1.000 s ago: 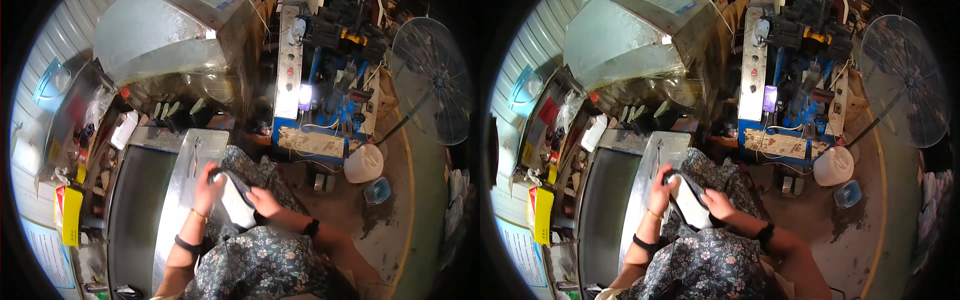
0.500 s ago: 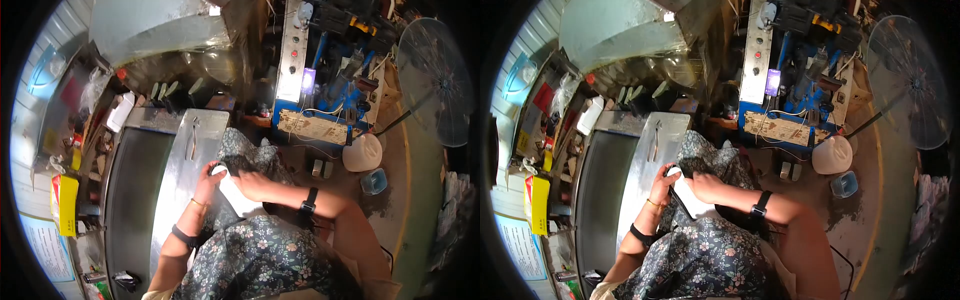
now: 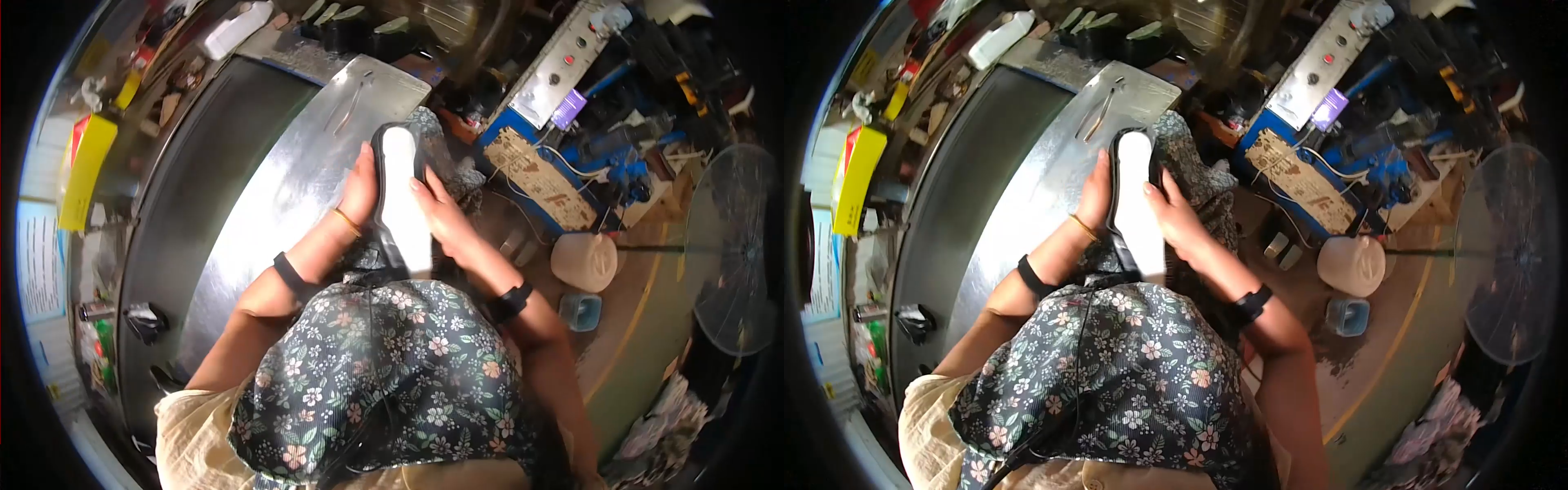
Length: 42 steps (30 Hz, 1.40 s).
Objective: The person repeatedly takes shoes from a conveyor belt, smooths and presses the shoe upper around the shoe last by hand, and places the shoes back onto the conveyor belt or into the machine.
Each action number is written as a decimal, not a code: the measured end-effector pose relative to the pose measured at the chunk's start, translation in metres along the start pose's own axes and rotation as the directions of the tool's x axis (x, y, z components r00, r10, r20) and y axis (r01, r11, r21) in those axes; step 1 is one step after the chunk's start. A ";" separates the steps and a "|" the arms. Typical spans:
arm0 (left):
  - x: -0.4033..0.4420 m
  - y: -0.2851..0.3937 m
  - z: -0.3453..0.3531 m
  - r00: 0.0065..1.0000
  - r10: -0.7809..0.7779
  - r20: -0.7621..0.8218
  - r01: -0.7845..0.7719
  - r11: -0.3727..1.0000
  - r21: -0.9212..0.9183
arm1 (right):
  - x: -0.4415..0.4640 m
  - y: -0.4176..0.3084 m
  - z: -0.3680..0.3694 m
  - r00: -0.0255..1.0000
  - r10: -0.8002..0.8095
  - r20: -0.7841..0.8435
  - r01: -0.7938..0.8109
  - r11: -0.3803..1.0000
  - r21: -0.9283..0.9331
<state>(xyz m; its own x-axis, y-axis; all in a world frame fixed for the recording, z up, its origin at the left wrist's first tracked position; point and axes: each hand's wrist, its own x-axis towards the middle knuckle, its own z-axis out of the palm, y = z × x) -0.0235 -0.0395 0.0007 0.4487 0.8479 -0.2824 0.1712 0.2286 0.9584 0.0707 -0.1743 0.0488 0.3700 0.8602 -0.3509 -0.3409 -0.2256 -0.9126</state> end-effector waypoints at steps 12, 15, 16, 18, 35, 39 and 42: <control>-0.039 0.057 -0.053 0.953 -0.139 0.270 -0.127 0.628 0.768 | 0.036 0.053 0.042 0.957 -0.230 -0.178 0.198 0.963 -0.182; -0.048 0.039 -0.044 0.975 -0.005 0.224 -0.163 0.675 0.720 | 0.031 0.061 0.049 0.913 -0.346 -0.216 0.255 0.898 -0.359; -0.029 -0.001 -0.053 0.963 0.129 0.236 -0.248 0.769 0.589 | 0.036 0.056 0.046 0.918 -0.357 -0.175 0.279 0.893 -0.354; -0.012 -0.017 -0.056 0.949 0.162 0.271 -0.227 0.947 0.226 | 0.030 0.061 0.040 0.931 -0.353 -0.098 0.299 0.887 -0.351; 0.029 0.040 -0.016 0.774 0.078 0.628 0.072 0.975 -0.210 | 0.083 0.006 -0.003 0.927 -0.375 0.010 0.374 0.926 0.060; 0.033 0.040 -0.013 0.809 0.121 0.576 -0.048 0.989 -0.140 | 0.098 0.020 -0.003 0.914 -0.385 -0.128 0.370 0.921 -0.123; 0.038 0.044 -0.024 0.793 0.008 0.609 0.119 0.979 -0.167 | 0.078 -0.026 -0.016 0.945 -0.092 0.313 -0.039 0.921 0.388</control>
<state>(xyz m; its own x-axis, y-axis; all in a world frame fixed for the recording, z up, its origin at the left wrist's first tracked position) -0.0199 0.0143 0.0331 0.8913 0.3832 -0.2423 0.0739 0.4045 0.9116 0.1223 -0.1090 0.0416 0.1101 0.9770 -0.1823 -0.6637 -0.0643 -0.7453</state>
